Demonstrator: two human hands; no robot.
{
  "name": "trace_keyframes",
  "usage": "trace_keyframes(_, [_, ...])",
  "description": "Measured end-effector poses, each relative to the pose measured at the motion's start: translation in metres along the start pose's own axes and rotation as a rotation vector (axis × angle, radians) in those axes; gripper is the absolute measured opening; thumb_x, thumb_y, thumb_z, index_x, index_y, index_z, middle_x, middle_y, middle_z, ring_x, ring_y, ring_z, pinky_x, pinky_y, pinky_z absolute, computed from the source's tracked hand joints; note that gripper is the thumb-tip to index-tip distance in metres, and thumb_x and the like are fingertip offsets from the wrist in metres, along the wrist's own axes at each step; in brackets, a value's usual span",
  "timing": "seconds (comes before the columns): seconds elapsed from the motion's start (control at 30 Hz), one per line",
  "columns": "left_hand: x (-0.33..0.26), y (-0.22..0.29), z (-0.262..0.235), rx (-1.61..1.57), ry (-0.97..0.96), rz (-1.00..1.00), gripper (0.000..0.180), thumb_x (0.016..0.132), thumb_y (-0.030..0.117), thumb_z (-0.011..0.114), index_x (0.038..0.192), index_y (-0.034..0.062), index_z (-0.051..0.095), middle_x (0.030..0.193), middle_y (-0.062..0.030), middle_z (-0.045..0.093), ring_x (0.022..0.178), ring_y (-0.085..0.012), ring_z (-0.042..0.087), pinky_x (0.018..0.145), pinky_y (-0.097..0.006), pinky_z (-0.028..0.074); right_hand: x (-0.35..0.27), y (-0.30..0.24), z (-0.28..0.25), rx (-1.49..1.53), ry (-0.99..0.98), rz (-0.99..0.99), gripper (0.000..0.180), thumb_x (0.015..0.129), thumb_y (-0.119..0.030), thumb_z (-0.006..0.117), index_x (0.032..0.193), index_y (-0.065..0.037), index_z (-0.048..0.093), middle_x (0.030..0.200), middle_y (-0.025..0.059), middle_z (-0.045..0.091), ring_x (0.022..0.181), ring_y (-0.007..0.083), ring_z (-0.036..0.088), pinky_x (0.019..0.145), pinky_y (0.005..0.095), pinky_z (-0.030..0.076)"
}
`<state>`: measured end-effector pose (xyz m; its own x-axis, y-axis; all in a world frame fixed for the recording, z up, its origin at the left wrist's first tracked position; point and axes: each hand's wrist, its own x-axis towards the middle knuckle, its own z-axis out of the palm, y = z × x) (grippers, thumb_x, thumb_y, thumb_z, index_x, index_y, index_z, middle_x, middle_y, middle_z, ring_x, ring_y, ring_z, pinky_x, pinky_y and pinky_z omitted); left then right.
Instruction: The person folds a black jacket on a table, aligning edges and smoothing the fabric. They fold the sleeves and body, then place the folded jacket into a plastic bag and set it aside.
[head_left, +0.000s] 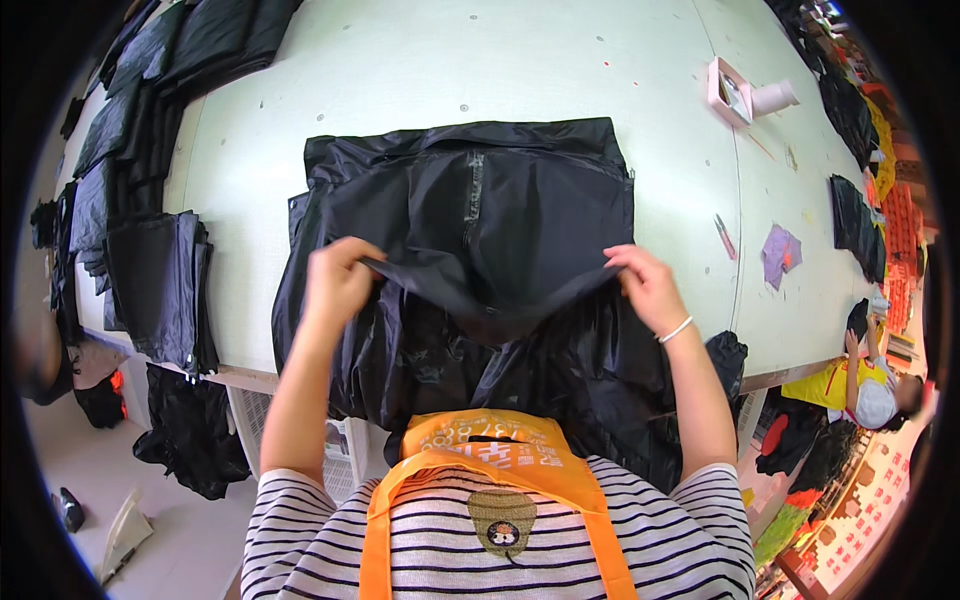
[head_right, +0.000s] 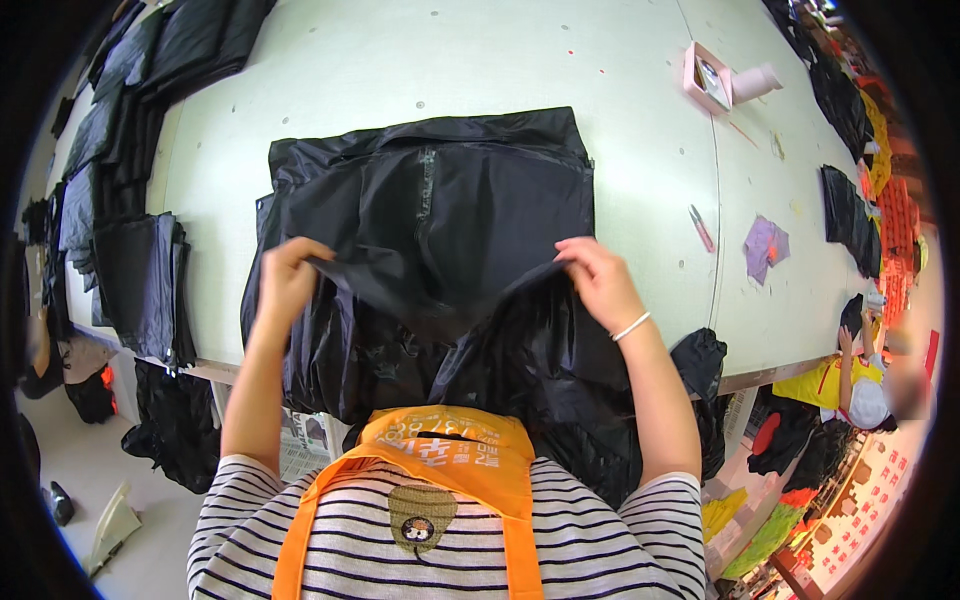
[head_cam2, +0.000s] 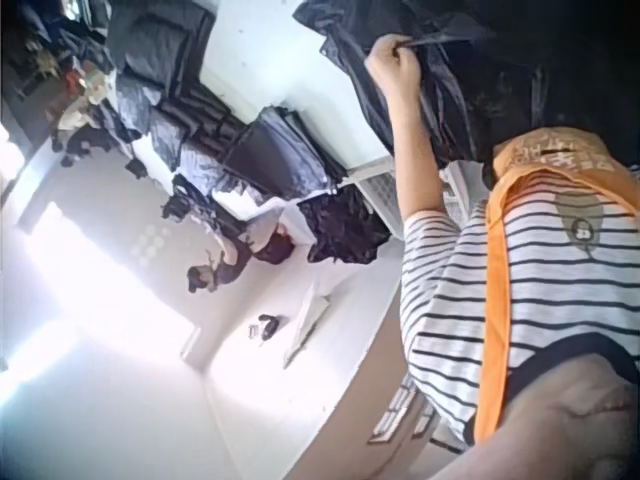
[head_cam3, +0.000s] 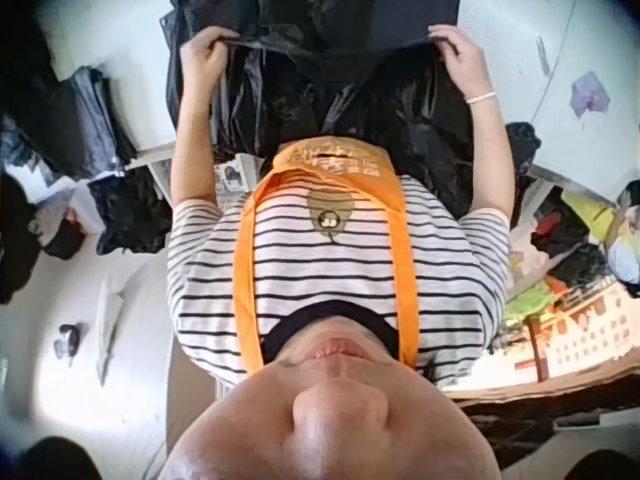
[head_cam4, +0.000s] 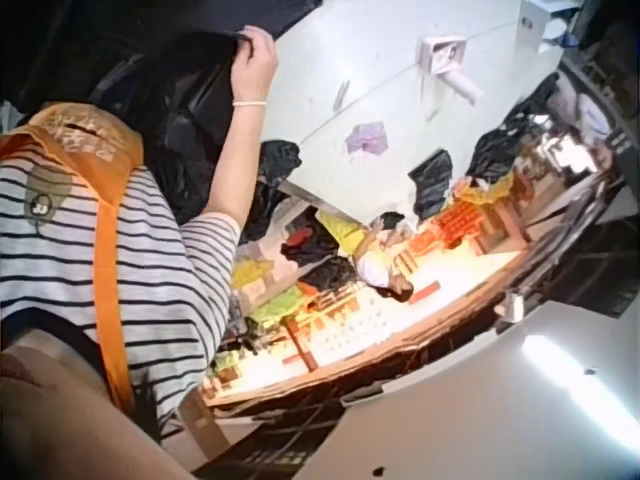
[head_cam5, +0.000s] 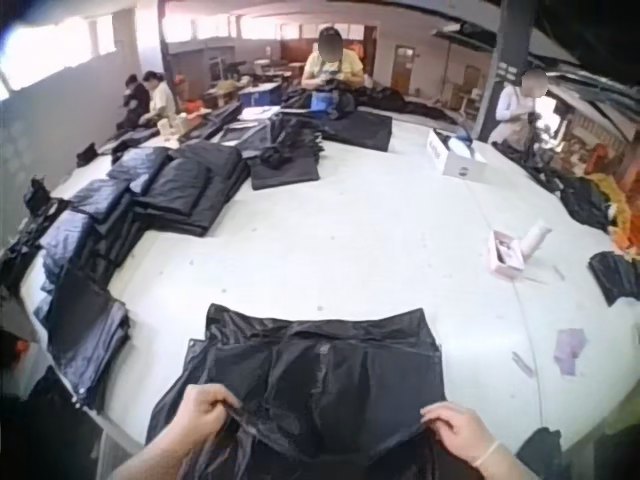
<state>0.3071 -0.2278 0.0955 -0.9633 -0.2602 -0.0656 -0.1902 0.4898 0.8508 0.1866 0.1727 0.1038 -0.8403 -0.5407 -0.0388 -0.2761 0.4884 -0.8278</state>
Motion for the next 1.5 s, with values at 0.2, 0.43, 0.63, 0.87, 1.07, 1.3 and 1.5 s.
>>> trace_keyframes(0.2, [0.04,-0.021,-0.015,0.65,-0.058,0.04,0.02,0.075,0.018,0.054,0.077,0.0,0.064,0.071,-0.0212,0.062,0.07,-0.0381,0.061,0.065,-0.042,0.049,0.05,0.012,0.012,-0.617,0.312,0.004,0.023,0.086,-0.013,0.061,0.107,-0.004,0.057,0.101,0.0153,0.058,0.087,0.0331,0.057,0.076,0.0397,0.047])
trace_keyframes(0.43, [0.043,-0.019,0.004,0.51,-0.067,-0.088,0.041,0.085,0.04,0.061,0.074,0.0002,0.063,0.065,-0.0201,0.059,0.067,-0.0389,0.059,0.061,-0.044,0.046,-0.01,-0.098,0.13,-0.291,-0.081,-0.532,0.013,0.075,-0.018,0.069,0.072,-0.009,0.06,0.073,0.0037,0.057,0.069,0.021,0.057,0.061,0.032,0.047])
trace_keyframes(0.63, [0.052,-0.009,0.002,0.589,-0.023,-0.055,0.043,0.084,0.042,0.061,0.072,0.001,0.063,0.067,-0.0193,0.06,0.069,-0.0382,0.06,0.062,-0.043,0.047,0.015,-0.032,0.161,-0.268,0.3,-0.086,0.021,0.085,-0.003,0.054,0.105,-0.002,0.06,0.099,0.0141,0.062,0.091,0.0329,0.058,0.079,0.0383,0.049])
trace_keyframes(0.87, [0.067,-0.024,0.013,0.61,-0.01,-0.095,0.047,0.083,0.047,0.06,0.073,0.0008,0.063,0.07,-0.0196,0.062,0.072,-0.0378,0.061,0.063,-0.043,0.047,0.046,-0.003,0.175,-0.582,0.327,0.055,0.018,0.076,-0.007,0.065,0.093,-0.004,0.061,0.09,0.0129,0.057,0.089,0.033,0.052,0.081,0.0401,0.046])
trace_keyframes(1.07, [0.074,-0.004,-0.004,0.564,0.021,-0.163,0.057,0.081,0.054,0.061,0.066,-0.0003,0.062,0.064,-0.02,0.059,0.066,-0.0375,0.06,0.06,-0.042,0.046,0.043,-0.021,0.153,-0.441,0.269,-0.141,0.017,0.072,-0.006,0.068,0.087,-0.005,0.059,0.092,0.0105,0.057,0.093,0.0308,0.054,0.082,0.0383,0.045])
trace_keyframes(1.3, [0.094,-0.008,-0.037,0.291,0.163,-0.05,0.057,0.076,0.047,0.072,0.054,-0.0015,0.05,0.045,-0.0103,0.041,0.043,-0.0157,0.035,0.045,-0.034,0.033,0.0,-0.105,0.116,-0.373,0.211,-0.798,0.013,0.074,-0.009,0.063,0.086,-0.006,0.059,0.094,0.0063,0.062,0.086,0.0217,0.06,0.076,0.0338,0.048])
trace_keyframes(1.5, [0.067,-0.014,-0.026,0.654,0.358,-0.054,0.041,0.07,0.037,0.077,0.092,0.008,0.059,0.093,-0.0108,0.061,0.083,-0.0329,0.061,0.067,-0.041,0.047,-0.021,-0.068,0.153,-0.333,-0.113,-0.576,0.016,0.073,-0.012,0.068,0.084,-0.003,0.062,0.11,0.0098,0.06,0.095,0.0252,0.059,0.079,0.0336,0.05])
